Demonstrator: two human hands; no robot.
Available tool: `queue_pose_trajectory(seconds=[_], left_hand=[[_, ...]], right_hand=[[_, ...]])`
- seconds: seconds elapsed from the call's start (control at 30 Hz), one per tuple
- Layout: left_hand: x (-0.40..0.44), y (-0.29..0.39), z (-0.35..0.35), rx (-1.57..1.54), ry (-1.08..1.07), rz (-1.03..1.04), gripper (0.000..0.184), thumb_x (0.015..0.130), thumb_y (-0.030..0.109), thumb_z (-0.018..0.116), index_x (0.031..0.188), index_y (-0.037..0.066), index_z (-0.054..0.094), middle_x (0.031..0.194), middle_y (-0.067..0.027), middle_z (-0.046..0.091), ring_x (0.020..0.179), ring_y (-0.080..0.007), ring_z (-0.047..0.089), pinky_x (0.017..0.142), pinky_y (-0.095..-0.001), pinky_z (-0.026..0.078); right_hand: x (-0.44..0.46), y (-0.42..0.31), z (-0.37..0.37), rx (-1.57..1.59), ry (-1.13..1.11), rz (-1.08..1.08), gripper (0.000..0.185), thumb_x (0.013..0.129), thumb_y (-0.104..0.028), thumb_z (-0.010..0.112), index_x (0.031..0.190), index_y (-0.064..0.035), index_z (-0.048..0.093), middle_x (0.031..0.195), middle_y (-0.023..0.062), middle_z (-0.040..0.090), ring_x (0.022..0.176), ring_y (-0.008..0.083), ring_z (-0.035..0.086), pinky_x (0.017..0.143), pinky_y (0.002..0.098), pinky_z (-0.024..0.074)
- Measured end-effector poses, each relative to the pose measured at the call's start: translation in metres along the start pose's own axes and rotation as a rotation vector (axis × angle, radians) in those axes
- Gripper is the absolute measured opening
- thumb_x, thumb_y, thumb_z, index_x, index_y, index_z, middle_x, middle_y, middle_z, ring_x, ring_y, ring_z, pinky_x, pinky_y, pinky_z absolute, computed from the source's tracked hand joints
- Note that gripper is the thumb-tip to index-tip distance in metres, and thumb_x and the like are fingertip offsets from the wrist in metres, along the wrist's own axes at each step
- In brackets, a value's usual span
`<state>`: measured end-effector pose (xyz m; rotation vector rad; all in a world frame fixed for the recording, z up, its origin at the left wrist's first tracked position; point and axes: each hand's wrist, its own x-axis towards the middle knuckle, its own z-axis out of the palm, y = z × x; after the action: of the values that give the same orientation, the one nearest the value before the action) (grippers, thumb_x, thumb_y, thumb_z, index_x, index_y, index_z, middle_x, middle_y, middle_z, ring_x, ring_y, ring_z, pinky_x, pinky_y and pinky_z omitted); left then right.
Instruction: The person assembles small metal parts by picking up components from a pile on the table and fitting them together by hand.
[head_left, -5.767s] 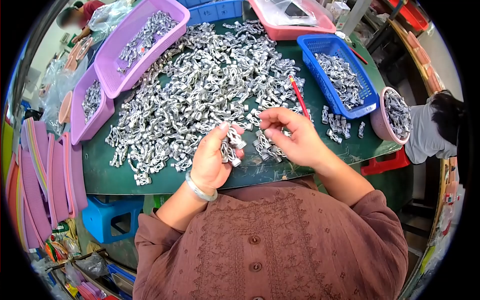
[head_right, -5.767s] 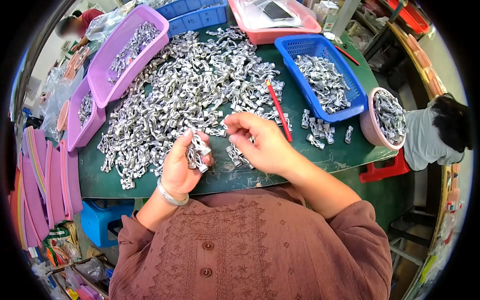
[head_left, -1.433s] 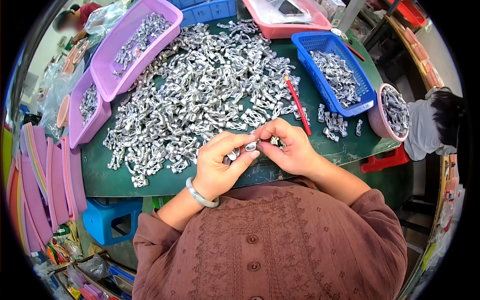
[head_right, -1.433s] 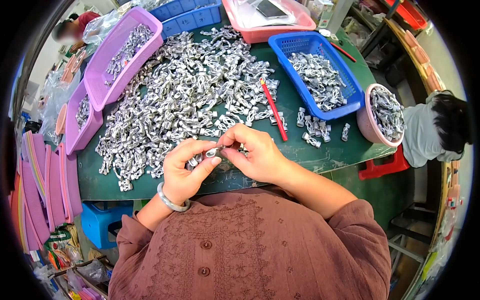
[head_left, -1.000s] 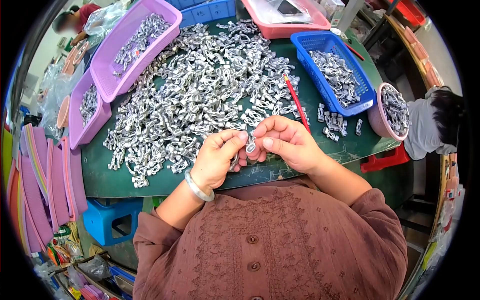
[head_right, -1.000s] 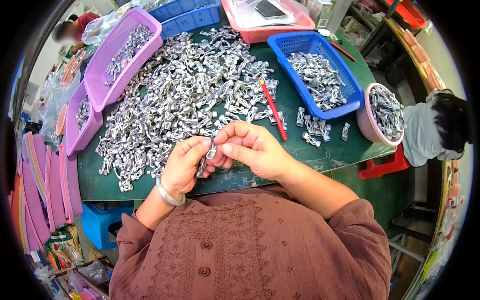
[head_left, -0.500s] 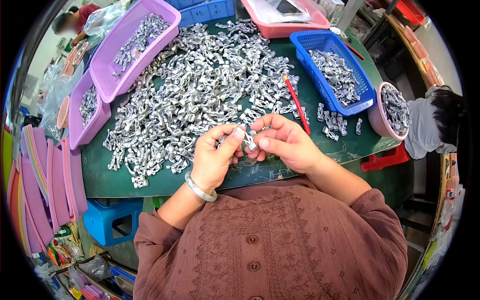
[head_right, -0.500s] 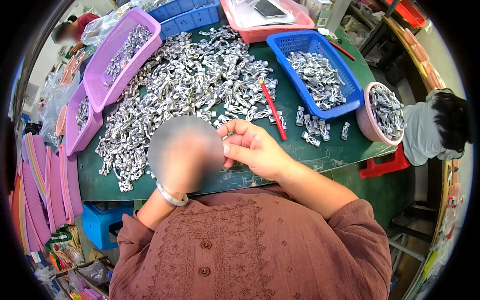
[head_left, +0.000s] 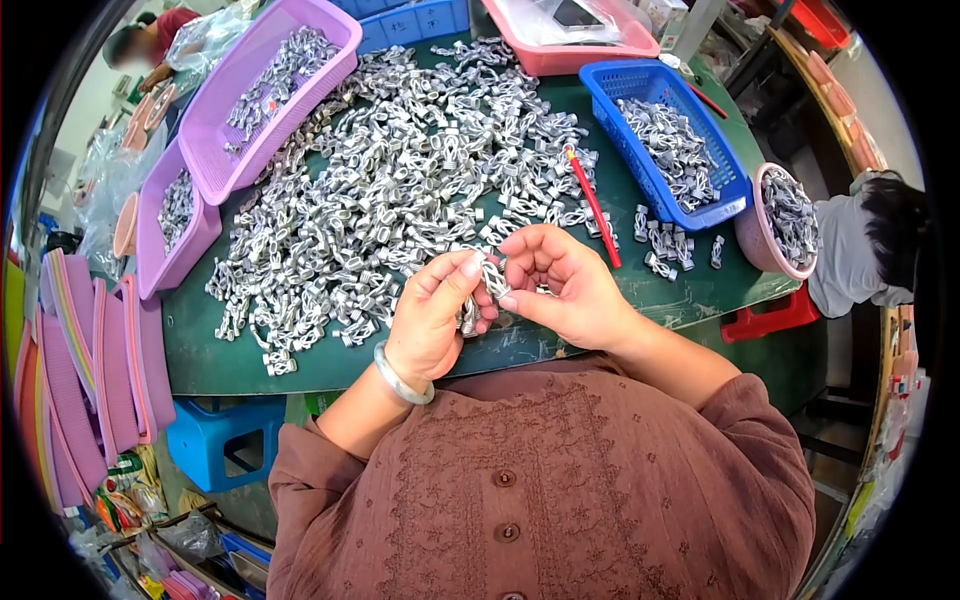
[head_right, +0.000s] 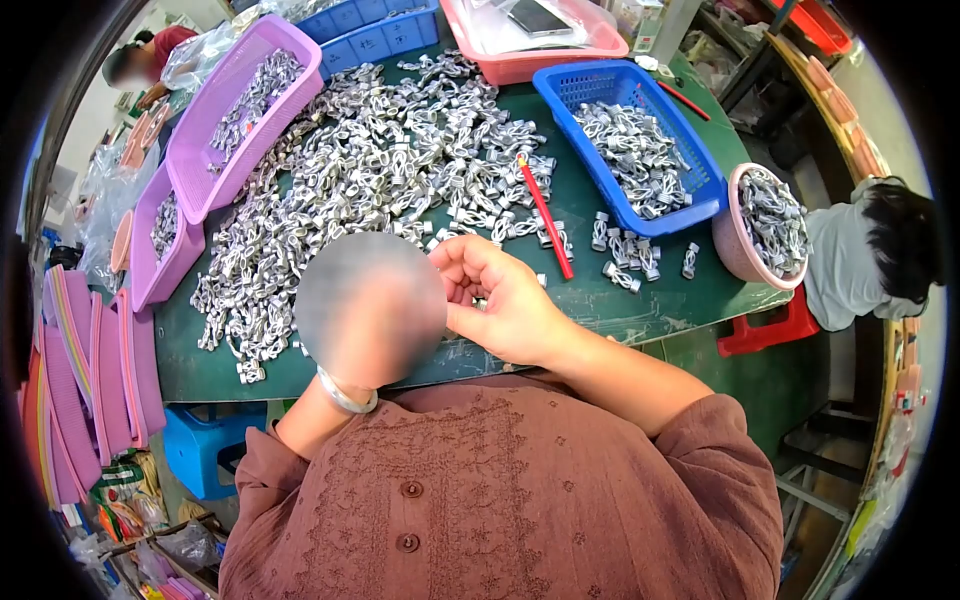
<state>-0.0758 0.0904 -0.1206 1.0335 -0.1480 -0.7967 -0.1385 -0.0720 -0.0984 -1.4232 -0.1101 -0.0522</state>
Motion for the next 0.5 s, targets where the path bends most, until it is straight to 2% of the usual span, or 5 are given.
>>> queue_pose_trajectory(seconds=[0.07, 0.13, 0.27, 0.3, 0.5], left_hand=[[-0.002, 0.001, -0.001, 0.639, 0.071, 0.340, 0.019, 0.089, 0.022, 0.052, 0.093, 0.004, 0.057, 0.076, -0.0025, 0.058, 0.062, -0.0114, 0.054, 0.051, -0.0223, 0.042], [-0.004, 0.002, 0.000, 0.846, 0.108, 0.488, 0.018, 0.088, 0.022, 0.050, 0.092, 0.005, 0.056, 0.080, -0.0043, 0.060, 0.064, -0.0134, 0.055, 0.053, -0.0248, 0.044], [-0.008, 0.013, 0.002, 0.677, 0.078, 0.409, 0.020, 0.086, 0.023, 0.048, 0.094, 0.005, 0.054, 0.093, -0.0103, 0.060, 0.074, -0.0188, 0.058, 0.057, -0.0303, 0.047], [-0.009, 0.015, 0.001, 0.674, 0.066, 0.357, 0.022, 0.086, 0.023, 0.048, 0.096, 0.005, 0.054, 0.095, -0.0110, 0.060, 0.077, -0.0194, 0.058, 0.057, -0.0305, 0.047], [-0.010, 0.018, 0.009, 0.648, 0.076, 0.474, 0.032, 0.085, 0.021, 0.049, 0.113, 0.005, 0.050, 0.092, -0.0098, 0.061, 0.082, -0.0227, 0.060, 0.059, -0.0293, 0.048]], right_hand=[[0.001, 0.000, -0.001, -0.105, 0.041, -0.047, 0.020, 0.080, -0.005, 0.060, 0.098, -0.0028, 0.053, 0.084, -0.0003, 0.055, 0.075, 0.0069, 0.053, 0.067, 0.0214, 0.0429], [0.002, -0.001, -0.010, -0.305, 0.095, -0.101, 0.013, 0.081, -0.006, 0.059, 0.093, -0.0037, 0.056, 0.084, 0.0009, 0.056, 0.075, 0.0079, 0.054, 0.066, 0.0212, 0.0430], [0.003, -0.002, -0.023, -0.995, -0.071, -0.378, 0.015, 0.071, -0.010, 0.066, 0.084, -0.0055, 0.059, 0.081, 0.0059, 0.053, 0.077, 0.0228, 0.053, 0.068, 0.0348, 0.0425], [0.003, -0.001, -0.022, -1.008, -0.103, -0.367, 0.018, 0.066, -0.013, 0.068, 0.081, -0.0058, 0.060, 0.082, 0.0062, 0.051, 0.081, 0.0261, 0.049, 0.071, 0.0383, 0.0395], [-0.001, 0.001, -0.018, -1.223, -0.178, -0.369, 0.016, 0.065, -0.010, 0.068, 0.078, -0.0069, 0.060, 0.089, 0.0062, 0.051, 0.087, 0.0232, 0.047, 0.074, 0.0336, 0.0374]])
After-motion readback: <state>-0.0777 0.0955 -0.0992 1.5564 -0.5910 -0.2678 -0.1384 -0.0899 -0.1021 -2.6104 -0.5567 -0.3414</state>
